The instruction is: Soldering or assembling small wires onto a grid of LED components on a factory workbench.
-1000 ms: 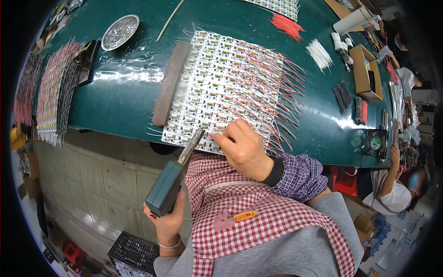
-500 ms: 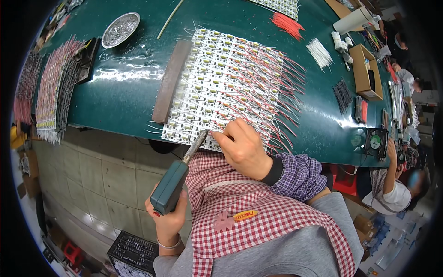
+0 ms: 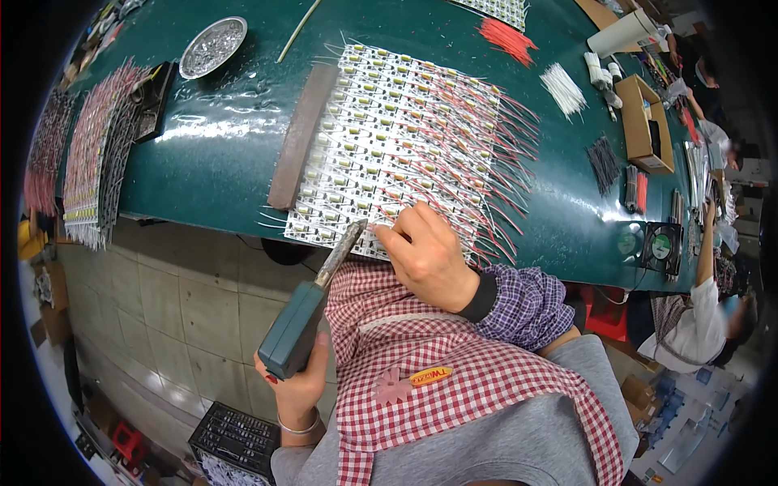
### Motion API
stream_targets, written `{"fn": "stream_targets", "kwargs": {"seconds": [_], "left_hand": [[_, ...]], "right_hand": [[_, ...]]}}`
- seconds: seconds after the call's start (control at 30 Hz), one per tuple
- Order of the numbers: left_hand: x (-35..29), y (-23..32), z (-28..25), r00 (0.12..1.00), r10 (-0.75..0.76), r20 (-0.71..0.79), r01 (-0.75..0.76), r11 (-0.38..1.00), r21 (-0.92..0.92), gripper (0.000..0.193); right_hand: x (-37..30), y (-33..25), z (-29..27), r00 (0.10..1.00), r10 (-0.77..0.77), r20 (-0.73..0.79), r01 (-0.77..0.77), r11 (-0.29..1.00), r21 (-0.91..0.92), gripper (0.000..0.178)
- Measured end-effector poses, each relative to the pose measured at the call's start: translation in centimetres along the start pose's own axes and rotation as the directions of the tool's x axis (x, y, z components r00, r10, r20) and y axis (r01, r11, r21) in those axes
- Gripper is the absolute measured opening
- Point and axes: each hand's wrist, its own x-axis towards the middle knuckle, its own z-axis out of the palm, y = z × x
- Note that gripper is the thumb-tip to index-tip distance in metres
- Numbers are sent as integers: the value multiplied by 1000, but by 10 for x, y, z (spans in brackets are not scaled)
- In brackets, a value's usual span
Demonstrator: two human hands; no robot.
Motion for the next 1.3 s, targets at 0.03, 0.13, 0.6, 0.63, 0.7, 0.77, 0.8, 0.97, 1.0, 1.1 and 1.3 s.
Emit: {"fn": "stream_targets", "kwargs": {"seconds": [0.03,0.13,0.6,0.63,0.7,0.77,0.8,0.97,1.0,1.1,1.3], "left_hand": [[0,0,0,1000,10,3,-10,1000,-8,20],[0,-1,-3,1000,6,11,-6,999,-31,19],[-9,1,-4,998,-19,-53,15,998,-68,24],[-10,-1,-5,998,-8,-60,4,998,-58,24],[-13,-6,-6,997,13,-74,-16,999,-38,24],[-14,-7,-7,999,-3,-54,1,1000,-31,25],[-14,-7,-8,999,-11,-45,9,1000,-27,25],[-18,-12,-8,998,48,-43,-46,998,38,26],[-18,-12,-8,998,43,-40,-43,999,16,26],[-21,-19,-9,997,69,-41,-66,995,73,26],[-16,-14,-14,994,90,56,-95,990,104,26]], "right_hand": [[0,0,0,1000,1,1,-1,1000,3,27],[-1,0,0,1000,5,3,-5,1000,3,26],[-3,-5,-3,998,-53,-40,53,999,-1,23],[-5,-7,-3,999,-41,-22,41,999,6,23],[-7,-9,-3,1000,-26,-3,26,1000,17,23],[-8,-9,-1,1000,-20,0,20,999,26,23],[-9,-10,-2,1000,-12,7,12,999,31,23],[-9,-13,-2,1000,4,25,-5,999,44,24],[-10,-13,-2,1000,5,23,-6,999,39,24],[-11,-13,0,1000,8,20,-8,999,32,25],[-11,-14,1,1000,4,12,-5,999,37,25]]}}
